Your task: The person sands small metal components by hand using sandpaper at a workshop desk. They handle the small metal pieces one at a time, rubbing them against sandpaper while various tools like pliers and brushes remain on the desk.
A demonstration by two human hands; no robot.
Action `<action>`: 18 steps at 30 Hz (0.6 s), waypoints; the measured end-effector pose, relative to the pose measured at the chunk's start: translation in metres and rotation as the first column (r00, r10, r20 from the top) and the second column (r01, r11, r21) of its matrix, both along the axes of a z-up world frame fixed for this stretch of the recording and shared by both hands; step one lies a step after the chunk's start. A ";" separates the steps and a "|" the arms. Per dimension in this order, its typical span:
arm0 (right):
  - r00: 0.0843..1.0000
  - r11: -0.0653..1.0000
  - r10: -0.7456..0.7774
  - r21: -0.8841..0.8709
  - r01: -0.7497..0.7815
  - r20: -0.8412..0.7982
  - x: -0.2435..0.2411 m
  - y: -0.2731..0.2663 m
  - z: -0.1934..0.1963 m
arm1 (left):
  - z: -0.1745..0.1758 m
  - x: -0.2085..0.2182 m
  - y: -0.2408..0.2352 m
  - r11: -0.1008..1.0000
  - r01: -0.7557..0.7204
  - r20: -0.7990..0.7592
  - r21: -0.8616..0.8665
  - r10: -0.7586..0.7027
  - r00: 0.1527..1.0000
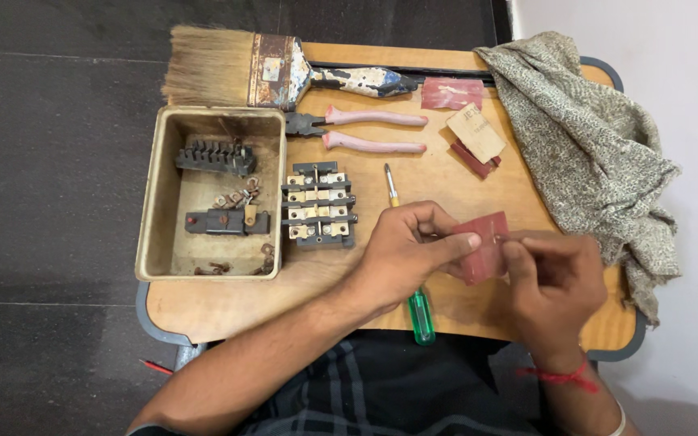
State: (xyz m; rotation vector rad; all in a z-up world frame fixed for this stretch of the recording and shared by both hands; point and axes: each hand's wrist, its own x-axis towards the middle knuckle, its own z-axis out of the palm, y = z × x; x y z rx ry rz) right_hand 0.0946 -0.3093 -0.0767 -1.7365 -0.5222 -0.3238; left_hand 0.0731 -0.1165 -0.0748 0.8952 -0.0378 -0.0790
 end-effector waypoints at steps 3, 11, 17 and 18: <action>0.982 0.995 -0.032 -0.091 0.049 0.188 -0.003 0.001 -0.001 | -0.003 0.000 -0.001 0.997 -0.004 -0.001 0.072 0.005 1.000; 0.997 0.999 -0.045 -0.001 0.045 0.057 0.001 -0.003 0.003 | -0.008 0.005 -0.003 1.000 -0.021 -0.017 -0.018 0.021 1.000; 0.997 0.996 -0.076 -0.043 0.076 -0.012 0.008 0.000 0.010 | 0.008 0.002 -0.005 0.951 -0.185 0.114 0.247 0.161 0.980; 0.996 0.993 -0.085 -0.080 0.082 -0.041 0.010 0.001 0.012 | 0.014 0.001 -0.005 0.943 -0.222 0.169 0.247 0.184 0.968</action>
